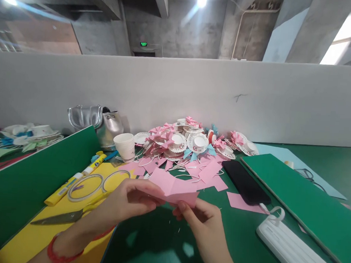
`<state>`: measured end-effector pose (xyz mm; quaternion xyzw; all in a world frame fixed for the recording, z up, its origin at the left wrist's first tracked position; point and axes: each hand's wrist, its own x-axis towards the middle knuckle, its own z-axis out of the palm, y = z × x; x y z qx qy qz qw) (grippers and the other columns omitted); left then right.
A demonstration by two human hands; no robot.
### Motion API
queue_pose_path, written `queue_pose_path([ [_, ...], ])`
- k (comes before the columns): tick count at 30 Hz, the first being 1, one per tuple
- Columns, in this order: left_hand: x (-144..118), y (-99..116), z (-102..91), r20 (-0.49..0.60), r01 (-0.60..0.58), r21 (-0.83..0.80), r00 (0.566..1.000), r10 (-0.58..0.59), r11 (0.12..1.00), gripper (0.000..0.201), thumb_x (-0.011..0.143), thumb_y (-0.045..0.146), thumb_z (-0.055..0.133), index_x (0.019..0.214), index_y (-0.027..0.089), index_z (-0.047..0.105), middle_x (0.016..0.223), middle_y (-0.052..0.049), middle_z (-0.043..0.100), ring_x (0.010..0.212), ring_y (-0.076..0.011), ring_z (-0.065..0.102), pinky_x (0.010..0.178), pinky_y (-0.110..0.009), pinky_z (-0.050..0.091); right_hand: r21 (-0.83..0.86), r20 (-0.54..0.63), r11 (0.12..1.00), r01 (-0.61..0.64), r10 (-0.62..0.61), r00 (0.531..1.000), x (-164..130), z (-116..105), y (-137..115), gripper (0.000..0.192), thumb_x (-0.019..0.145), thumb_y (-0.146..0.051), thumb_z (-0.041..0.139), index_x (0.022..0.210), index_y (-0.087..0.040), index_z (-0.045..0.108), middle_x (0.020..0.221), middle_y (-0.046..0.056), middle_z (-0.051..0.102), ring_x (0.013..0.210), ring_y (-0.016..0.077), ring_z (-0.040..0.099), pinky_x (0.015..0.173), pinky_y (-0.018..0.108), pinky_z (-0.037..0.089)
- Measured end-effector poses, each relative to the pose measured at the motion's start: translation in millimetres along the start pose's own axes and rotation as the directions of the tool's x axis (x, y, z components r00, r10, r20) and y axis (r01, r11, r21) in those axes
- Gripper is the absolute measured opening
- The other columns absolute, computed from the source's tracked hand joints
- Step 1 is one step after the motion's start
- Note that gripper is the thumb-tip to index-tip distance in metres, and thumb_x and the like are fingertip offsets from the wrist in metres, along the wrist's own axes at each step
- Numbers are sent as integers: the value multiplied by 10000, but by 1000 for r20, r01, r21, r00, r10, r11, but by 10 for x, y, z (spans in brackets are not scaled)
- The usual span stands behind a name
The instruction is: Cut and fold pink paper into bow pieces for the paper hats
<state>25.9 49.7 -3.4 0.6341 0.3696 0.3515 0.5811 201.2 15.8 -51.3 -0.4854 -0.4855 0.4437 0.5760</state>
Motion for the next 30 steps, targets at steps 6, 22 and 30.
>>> queue_pose_path([
  [6, -9, -42, 138, -247, 33, 23, 969, -27, 999, 99, 649, 220, 660, 701, 152, 709, 708, -46, 718, 678, -188, 648, 634, -260, 506, 40, 7, 999, -26, 26, 1000, -37, 75, -16, 191, 624, -349, 681, 647, -160, 690, 570, 47, 674, 522, 174, 608, 510, 262, 504],
  [22, -49, -44, 262, -520, -193, 82, 829, 207, 978, 286, 611, 126, 648, 658, 202, 376, 596, 80, 453, 529, -71, 471, 478, -146, 422, -160, -134, 959, 234, -256, 957, 74, 54, -319, 401, 592, -244, 701, 897, -268, 442, 715, -5, 625, 686, 172, 620, 617, 277, 529],
  [30, -162, 34, 334, -593, -222, 193, 749, 294, 956, 364, 606, 111, 667, 634, 214, 319, 588, 94, 384, 509, -59, 427, 465, -128, 399, -428, 115, 865, 260, -233, 966, 122, 79, -672, 101, 685, -302, 624, 633, -221, 655, 636, 2, 668, 616, 164, 607, 551, 225, 494],
])
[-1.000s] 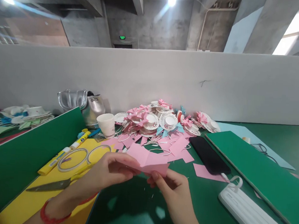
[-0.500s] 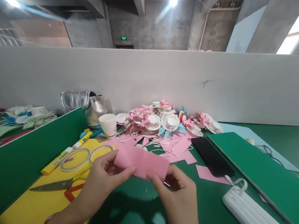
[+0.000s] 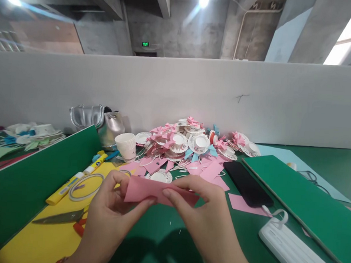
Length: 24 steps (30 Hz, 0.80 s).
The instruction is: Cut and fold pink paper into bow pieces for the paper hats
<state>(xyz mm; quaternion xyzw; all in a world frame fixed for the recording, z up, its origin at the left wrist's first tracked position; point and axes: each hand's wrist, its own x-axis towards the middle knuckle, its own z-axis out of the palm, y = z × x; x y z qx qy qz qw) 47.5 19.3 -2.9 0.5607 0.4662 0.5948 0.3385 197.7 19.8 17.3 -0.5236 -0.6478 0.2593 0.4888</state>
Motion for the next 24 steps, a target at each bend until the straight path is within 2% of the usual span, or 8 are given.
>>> queue_pose_path([
  [3, -1, 76, -8, 53, 141, -107, 989, -136, 984, 397, 585, 132, 692, 679, 226, 318, 560, 102, 467, 507, -76, 509, 482, -153, 438, 13, -30, 1000, 2, -2, 1000, -22, 24, -77, 105, 678, -289, 628, 604, -223, 662, 612, 1, 671, 581, 162, 600, 516, 219, 484],
  [6, 21, 135, 1, 129, 302, -232, 952, -279, 925, 471, 538, 132, 721, 814, 234, 354, 591, 74, 606, 554, -132, 605, 514, -203, 487, 10, -59, 1000, 24, -23, 998, -47, 35, -108, 71, 656, -272, 645, 603, -236, 675, 611, 4, 680, 564, 169, 601, 505, 231, 488],
  [8, 31, 157, 7, 162, 376, -253, 925, -345, 891, 526, 510, 136, 737, 897, 219, 390, 603, 52, 642, 556, -154, 624, 500, -217, 499, 5, -61, 999, 44, -43, 997, -64, 39, -118, 58, 653, -258, 647, 609, -245, 683, 609, -1, 683, 551, 164, 599, 491, 225, 486],
  [10, 27, 166, 6, 181, 417, -221, 906, -383, 882, 478, 511, 154, 742, 894, 188, 459, 608, 37, 654, 547, -153, 624, 486, -213, 502, -4, -60, 998, 65, -65, 996, -77, 43, -129, 54, 647, -241, 652, 605, -251, 685, 595, -11, 681, 532, 151, 593, 475, 210, 480],
  [13, 4, 175, -9, 143, 377, -142, 923, -358, 915, 316, 530, 164, 736, 790, 166, 557, 644, 30, 666, 580, -134, 618, 506, -184, 500, -16, -70, 997, 76, -77, 995, -84, 49, -149, 53, 632, -235, 664, 586, -252, 684, 576, -18, 676, 519, 144, 587, 473, 199, 477],
  [17, -18, 218, -22, 55, 270, -55, 962, -267, 961, 227, 508, 142, 736, 687, 172, 600, 592, 52, 650, 542, -114, 591, 462, -152, 472, 3, -64, 999, 55, -54, 996, -85, 40, -175, 51, 615, -261, 669, 569, -244, 679, 565, -12, 672, 512, 148, 589, 472, 201, 480],
  [24, -12, 278, -2, 48, 257, -24, 966, -256, 966, 142, 502, 150, 725, 597, 178, 623, 542, 41, 641, 511, -132, 581, 442, -176, 469, -8, -3, 1000, 30, -30, 1000, -72, 11, -184, 73, 648, -269, 629, 607, -241, 682, 613, 6, 677, 555, 174, 602, 499, 227, 501],
])
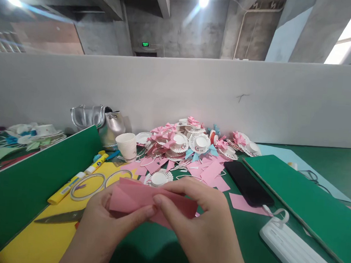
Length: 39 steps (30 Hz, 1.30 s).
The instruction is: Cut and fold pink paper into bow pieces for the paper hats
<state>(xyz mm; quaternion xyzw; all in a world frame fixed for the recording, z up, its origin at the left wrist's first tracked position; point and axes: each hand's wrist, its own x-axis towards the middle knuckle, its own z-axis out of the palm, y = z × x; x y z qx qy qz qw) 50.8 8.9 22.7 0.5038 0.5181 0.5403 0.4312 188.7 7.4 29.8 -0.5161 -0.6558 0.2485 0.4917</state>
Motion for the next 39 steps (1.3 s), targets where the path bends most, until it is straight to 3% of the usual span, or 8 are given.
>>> queue_pose_path([
  [16, -12, -16, 5, 21, -23, -12, 1000, 23, 1000, 127, 490, 169, 731, 576, 186, 639, 521, 38, 641, 491, -135, 571, 438, -183, 469, 57, -1, 998, 18, -18, 1000, -3, -9, -40, 77, 650, -242, 628, 595, -246, 681, 586, -7, 673, 528, 155, 603, 491, 201, 497],
  [39, -28, -16, 6, -50, -56, 44, 997, 59, 997, 139, 468, 170, 747, 556, 192, 641, 501, 47, 617, 478, -122, 539, 429, -173, 449, 99, 56, 994, -43, 38, 998, -22, -30, -38, 85, 672, -257, 617, 630, -247, 691, 618, -4, 684, 556, 157, 618, 495, 188, 501],
])
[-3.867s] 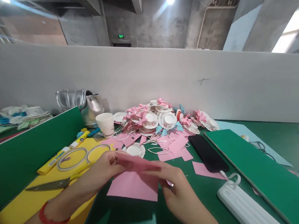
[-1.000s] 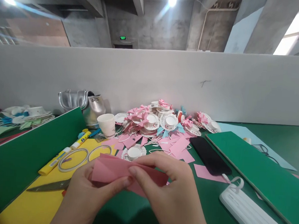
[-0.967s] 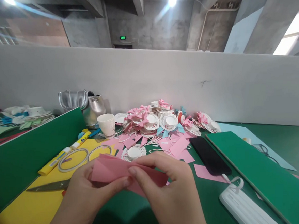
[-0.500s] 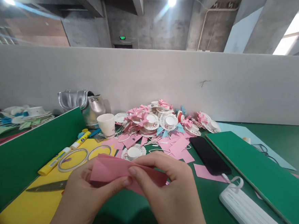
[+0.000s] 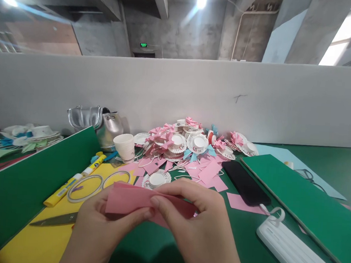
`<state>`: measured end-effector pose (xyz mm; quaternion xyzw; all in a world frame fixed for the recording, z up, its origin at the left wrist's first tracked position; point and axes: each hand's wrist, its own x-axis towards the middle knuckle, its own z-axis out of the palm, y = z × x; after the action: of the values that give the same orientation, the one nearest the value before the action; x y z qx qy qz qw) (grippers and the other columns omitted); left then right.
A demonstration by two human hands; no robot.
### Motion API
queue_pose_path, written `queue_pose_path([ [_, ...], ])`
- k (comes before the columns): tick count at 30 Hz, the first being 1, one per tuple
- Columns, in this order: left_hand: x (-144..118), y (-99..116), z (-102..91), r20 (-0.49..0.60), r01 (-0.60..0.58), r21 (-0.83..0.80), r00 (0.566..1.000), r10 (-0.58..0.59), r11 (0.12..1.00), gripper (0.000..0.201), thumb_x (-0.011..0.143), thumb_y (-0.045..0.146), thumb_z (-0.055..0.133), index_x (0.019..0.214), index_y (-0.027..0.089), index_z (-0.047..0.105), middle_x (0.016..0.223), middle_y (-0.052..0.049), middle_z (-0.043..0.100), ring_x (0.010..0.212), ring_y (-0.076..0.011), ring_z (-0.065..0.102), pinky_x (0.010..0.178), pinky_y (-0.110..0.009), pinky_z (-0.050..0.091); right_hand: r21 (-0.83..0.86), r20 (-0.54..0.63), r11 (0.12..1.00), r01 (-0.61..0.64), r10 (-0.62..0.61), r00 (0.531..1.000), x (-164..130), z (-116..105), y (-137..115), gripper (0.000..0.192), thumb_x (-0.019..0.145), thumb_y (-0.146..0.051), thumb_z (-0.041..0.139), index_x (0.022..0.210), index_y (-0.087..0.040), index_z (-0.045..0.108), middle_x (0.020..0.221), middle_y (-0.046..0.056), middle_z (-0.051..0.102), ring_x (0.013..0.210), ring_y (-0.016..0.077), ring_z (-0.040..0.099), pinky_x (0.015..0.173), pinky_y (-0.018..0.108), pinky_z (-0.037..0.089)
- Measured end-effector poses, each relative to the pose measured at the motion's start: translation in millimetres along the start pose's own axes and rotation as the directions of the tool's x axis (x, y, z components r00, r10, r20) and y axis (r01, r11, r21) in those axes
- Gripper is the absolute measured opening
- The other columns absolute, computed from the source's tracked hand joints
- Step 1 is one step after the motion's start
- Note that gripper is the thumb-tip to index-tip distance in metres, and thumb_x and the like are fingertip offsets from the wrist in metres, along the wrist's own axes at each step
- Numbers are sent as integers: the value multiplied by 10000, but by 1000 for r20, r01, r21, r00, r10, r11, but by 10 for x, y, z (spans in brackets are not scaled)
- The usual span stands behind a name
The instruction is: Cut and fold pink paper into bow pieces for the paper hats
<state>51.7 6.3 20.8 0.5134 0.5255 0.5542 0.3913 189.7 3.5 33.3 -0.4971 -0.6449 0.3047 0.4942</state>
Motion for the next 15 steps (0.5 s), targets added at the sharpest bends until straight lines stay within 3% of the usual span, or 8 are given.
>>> queue_pose_path([
  [10, 29, 0, 9, 43, 32, -14, 999, -31, 999, 148, 470, 152, 748, 568, 182, 641, 519, 41, 624, 496, -127, 550, 442, -177, 450, -124, 5, 991, 40, -40, 999, 14, -11, 17, 111, 698, -247, 587, 623, -222, 665, 611, 4, 668, 550, 154, 595, 492, 202, 479],
  [15, 161, -75, -32, 221, 183, -165, 965, -144, 969, 200, 527, 131, 731, 701, 169, 641, 628, 8, 667, 601, -149, 600, 528, -202, 479, -263, 100, 963, 57, -31, 994, 50, -71, 50, 134, 713, -200, 554, 586, -202, 597, 596, -12, 624, 573, 137, 549, 538, 214, 431],
])
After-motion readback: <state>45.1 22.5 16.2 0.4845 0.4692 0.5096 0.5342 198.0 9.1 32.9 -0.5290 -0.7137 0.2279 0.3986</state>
